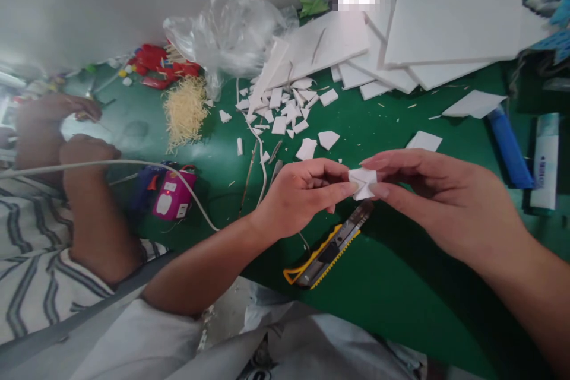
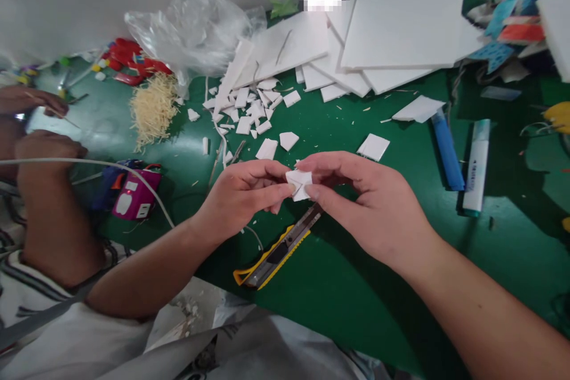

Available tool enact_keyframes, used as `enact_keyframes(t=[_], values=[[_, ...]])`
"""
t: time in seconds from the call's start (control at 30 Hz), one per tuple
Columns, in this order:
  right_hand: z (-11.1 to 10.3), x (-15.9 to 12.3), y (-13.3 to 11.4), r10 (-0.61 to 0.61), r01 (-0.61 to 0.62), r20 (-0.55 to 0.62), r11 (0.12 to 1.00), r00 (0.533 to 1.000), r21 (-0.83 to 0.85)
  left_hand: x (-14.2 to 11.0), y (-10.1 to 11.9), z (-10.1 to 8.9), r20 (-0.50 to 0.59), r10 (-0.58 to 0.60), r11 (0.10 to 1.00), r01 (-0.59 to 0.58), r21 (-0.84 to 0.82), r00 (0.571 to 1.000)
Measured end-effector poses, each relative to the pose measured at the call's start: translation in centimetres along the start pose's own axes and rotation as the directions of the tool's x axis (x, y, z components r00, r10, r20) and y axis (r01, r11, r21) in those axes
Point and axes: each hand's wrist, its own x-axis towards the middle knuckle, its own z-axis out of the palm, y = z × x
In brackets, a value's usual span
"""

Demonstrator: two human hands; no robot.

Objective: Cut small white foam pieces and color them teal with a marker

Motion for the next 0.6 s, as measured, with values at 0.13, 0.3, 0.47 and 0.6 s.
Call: enact_keyframes(t=[0.13,0.3,0.47,0.6], values=[[0.07,0.14,-0.07,0.071,-0.072,0.011,0.994,0.997,0.086,-0.05,-0.30,-0.08,-0.007,0.010,0.999,-0.011,-0.045,1.000],[0.00,0.30,-0.26,0.104,-0.107,0.037,0.989,0.994,0.102,-0.23,-0.16,-0.10,0.000,0.008,1.000,-0.008,-0.022,1.000],[-0.09,0.35,-0.26,0.126,-0.129,0.042,0.987,0.991,0.092,-0.28,-0.14,-0.11,-0.022,-0.010,1.000,0.010,0.010,1.000],[-0.02,0.37,-0.12,0.120,-0.124,0.046,0.988,0.992,0.094,-0.25,-0.26,-0.16,-0.013,-0.034,0.999,0.034,-0.006,0.999]])
